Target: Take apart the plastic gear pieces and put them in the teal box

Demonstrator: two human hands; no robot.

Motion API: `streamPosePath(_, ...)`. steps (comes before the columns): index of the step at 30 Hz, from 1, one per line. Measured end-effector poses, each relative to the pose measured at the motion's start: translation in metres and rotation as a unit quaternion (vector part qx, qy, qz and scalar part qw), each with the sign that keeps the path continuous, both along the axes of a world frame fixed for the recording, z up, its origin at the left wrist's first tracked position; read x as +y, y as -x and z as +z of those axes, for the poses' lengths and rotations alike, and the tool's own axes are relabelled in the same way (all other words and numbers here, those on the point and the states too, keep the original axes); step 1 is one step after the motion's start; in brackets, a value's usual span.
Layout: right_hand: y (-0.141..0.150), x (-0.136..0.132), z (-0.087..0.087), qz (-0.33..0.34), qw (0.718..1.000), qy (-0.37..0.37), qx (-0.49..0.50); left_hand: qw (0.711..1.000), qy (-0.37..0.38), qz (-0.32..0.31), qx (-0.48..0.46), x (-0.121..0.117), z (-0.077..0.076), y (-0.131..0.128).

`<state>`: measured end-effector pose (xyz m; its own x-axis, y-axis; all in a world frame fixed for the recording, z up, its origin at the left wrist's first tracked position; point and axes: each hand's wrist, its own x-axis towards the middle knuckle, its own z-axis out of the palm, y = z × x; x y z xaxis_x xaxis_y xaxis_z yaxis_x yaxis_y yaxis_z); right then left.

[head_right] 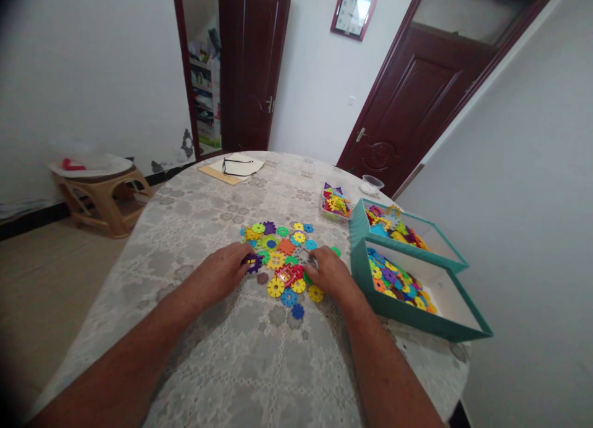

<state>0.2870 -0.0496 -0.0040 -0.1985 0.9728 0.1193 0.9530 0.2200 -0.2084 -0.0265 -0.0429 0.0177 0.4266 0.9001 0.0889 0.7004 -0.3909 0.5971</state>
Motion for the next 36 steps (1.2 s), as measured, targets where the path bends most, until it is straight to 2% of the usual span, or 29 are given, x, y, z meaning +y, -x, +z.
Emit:
streamPosePath(3,0.004,0.0,-0.005,-0.022,1.0,-0.004,0.007,0.999,-0.026,-0.012,0.024,0.0,0.0,-0.002)
streamPosePath(7,0.007,0.002,-0.009,-0.036,0.999,-0.033,0.005,0.999,-0.02,-0.021,0.017,0.0,0.001,-0.003)
streamPosePath(15,0.011,0.002,-0.006,0.015,0.999,-0.043,0.001,0.996,-0.012,-0.078,0.032,-0.007,0.018,-0.008)
streamPosePath(18,0.011,0.0,-0.003,0.02,0.997,-0.067,0.03,0.996,-0.009,-0.087,0.025,-0.008,0.015,-0.009)
streamPosePath(22,0.018,-0.004,0.011,0.045,0.986,-0.099,0.129,0.997,-0.01,-0.08,0.017,-0.007,0.004,-0.009)
streamPosePath(27,0.052,-0.026,0.033,0.146,0.965,-0.046,0.212,0.996,-0.016,-0.083,-0.033,-0.005,-0.006,-0.009)
streamPosePath(31,0.078,-0.039,0.036,0.23,0.948,0.032,0.218,0.991,-0.001,-0.13,0.002,-0.004,-0.003,-0.009)
streamPosePath(33,0.083,-0.04,0.033,0.242,0.946,0.044,0.213,0.99,0.001,-0.135,0.047,-0.004,-0.001,-0.008)
streamPosePath(36,0.076,-0.035,0.03,0.222,0.955,0.021,0.195,0.989,-0.024,-0.122,0.084,-0.005,0.0,-0.006)
